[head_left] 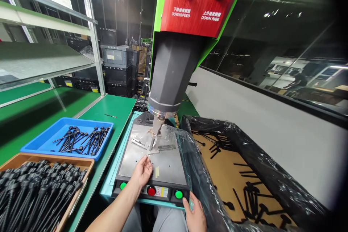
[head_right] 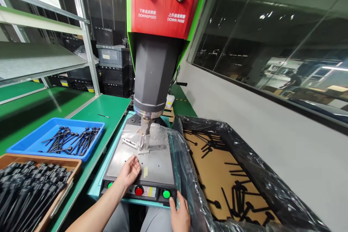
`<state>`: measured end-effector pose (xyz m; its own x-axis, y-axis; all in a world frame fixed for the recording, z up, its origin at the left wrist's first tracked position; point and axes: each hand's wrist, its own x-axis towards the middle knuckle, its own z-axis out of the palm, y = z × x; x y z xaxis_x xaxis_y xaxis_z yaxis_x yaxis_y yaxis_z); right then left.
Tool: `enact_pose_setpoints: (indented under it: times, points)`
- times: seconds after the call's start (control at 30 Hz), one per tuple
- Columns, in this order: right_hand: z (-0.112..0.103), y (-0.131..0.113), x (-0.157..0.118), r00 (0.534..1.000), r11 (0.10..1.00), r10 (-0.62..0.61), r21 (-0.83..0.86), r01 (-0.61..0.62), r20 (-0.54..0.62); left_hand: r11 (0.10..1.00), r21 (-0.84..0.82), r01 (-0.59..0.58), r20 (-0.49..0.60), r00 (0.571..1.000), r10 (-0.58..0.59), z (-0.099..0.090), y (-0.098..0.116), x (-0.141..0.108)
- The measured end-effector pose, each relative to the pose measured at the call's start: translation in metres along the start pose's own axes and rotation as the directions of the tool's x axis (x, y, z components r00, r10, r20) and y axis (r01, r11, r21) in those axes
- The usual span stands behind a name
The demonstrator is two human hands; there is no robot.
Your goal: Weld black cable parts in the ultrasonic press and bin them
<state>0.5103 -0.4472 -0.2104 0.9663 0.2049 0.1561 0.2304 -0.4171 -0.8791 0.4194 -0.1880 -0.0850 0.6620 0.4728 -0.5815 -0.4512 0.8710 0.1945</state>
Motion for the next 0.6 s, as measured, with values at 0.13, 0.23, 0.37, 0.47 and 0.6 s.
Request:
enact_pose_setpoints:
  times: [0.13, 0.23, 0.37, 0.47, 0.6]
  points:
    - [0.015, -0.039, -0.007, 0.99, 0.992, -0.116, 0.033, 0.118, -0.075, 0.998, -0.056, 0.024, 0.121, 0.993, -0.017, -0.004, 0.004, -0.016]
    - [0.044, -0.071, -0.013, 0.988, 0.973, -0.033, 0.233, -0.004, 0.153, 0.998, -0.061, -0.002, 0.209, 0.978, 0.015, -0.002, 0.005, -0.026]
    - [0.083, -0.115, -0.013, 0.911, 0.941, -0.105, 0.336, -0.039, 0.399, 0.992, 0.054, -0.114, 0.264, 0.96, 0.096, 0.003, 0.003, -0.034]
    - [0.103, -0.151, -0.001, 0.831, 0.912, -0.319, 0.385, 0.139, 0.456, 0.977, 0.12, -0.177, 0.337, 0.933, 0.127, 0.008, 0.003, -0.04]
    - [0.124, -0.185, 0.029, 0.797, 0.834, -0.526, 0.365, 0.415, 0.296, 0.949, 0.19, -0.253, 0.4, 0.903, 0.16, 0.016, 0.006, -0.05]
